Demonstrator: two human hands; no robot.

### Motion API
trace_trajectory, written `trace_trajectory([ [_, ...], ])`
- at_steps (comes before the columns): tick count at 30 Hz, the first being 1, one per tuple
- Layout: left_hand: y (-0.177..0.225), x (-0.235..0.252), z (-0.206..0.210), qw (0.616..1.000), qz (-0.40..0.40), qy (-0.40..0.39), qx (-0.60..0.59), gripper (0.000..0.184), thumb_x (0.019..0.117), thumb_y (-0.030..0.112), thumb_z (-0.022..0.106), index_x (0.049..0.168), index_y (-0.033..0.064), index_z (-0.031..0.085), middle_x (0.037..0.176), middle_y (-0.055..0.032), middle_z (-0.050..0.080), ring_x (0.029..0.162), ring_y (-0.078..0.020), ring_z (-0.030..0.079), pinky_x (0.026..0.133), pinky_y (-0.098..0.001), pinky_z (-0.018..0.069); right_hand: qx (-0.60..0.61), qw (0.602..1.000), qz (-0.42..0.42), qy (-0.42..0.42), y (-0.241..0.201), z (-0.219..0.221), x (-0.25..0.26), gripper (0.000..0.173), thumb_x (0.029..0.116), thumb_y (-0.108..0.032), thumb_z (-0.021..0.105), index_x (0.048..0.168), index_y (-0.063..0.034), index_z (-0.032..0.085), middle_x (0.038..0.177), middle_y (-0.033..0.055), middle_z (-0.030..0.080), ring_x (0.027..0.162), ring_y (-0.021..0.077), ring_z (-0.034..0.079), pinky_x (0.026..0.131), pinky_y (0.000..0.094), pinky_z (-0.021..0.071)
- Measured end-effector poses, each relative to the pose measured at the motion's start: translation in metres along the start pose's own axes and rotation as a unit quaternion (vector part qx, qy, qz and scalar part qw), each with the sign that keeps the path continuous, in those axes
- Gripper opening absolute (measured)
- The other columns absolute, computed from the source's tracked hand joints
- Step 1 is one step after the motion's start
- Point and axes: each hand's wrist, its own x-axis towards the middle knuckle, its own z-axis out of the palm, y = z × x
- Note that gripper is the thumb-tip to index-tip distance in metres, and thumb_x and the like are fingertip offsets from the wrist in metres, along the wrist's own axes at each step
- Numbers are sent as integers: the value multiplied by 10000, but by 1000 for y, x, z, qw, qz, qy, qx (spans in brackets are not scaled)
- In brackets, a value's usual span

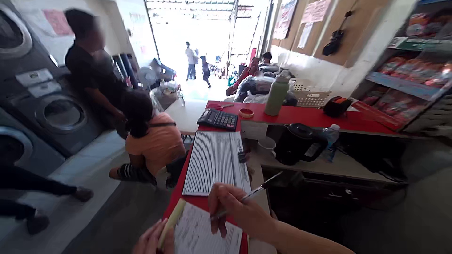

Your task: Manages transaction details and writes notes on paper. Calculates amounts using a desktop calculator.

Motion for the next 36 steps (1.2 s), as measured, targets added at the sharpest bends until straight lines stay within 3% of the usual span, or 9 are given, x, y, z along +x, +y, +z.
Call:
trace_trajectory([
  [3,4,3,0,999,3,35,23,399,1026,381,570,1181,62,752,1209,-157,712,1098,-303,685,892,-476,560,-63,992,-37,105,11,-19,-9,104,1052,-131,580,1037,-45,634,944,47,732,799,151,737,697,321,647],
  [6,5,-4,1,998,-34,32,36,393,1029,413,553,1175,112,759,1197,-119,715,1041,-276,690,800,-463,563,-112,980,-63,150,2,-47,-18,76,963,-136,711,1024,-91,722,1074,71,705,908,196,728,785,367,657],
  [9,5,-6,0,998,-56,24,16,361,1029,407,577,1215,147,746,1249,-71,698,1091,-245,666,837,-465,545,-136,976,-69,154,-4,-48,-20,157,918,-137,766,1073,-149,738,1169,33,680,988,186,719,797,350,660],
  [13,6,-7,0,998,-57,22,8,343,1023,396,600,1224,158,744,1276,-61,692,1120,-228,654,868,-441,532,-112,990,-40,75,20,-23,-22,134,925,-130,747,1048,-177,722,1180,0,637,978,151,706,783,340,667],
  [17,5,-7,-1,998,-58,16,-1,353,1025,397,600,1236,151,739,1296,-68,682,1134,-227,645,885,-430,522,-111,993,-25,20,47,-2,-22,98,889,4,694,961,-62,696,1028,61,654,916,174,723,786,346,668],
  [21,6,-7,-1,998,-57,14,7,346,1029,390,594,1235,153,739,1298,-61,679,1128,-216,642,875,-421,516,-134,990,-26,15,48,1,-13,114,866,61,683,945,-19,667,896,73,679,794,158,725,705,305,659],
  [25,6,-8,-1,998,-63,16,13,350,1028,403,586,1219,160,749,1283,-56,689,1111,-204,651,857,-414,520,-130,991,11,-15,63,-3,-9,87,855,46,634,791,-11,620,797,49,619,657,88,654,567,231,600],
  [29,5,-7,0,998,-61,18,14,357,1026,396,589,1215,138,747,1257,-86,695,1104,-222,651,854,-414,513,-184,981,-34,-44,75,-3,-10,77,844,29,632,772,7,613,762,40,572,724,35,566,622,153,473],
  [36,6,-8,-1,998,-66,14,9,353,1027,388,594,1220,136,746,1271,-90,690,1102,-222,646,858,-411,509,-248,964,-70,-60,60,6,-12,63,839,31,639,789,2,614,763,66,556,745,70,568,659,165,483],
])
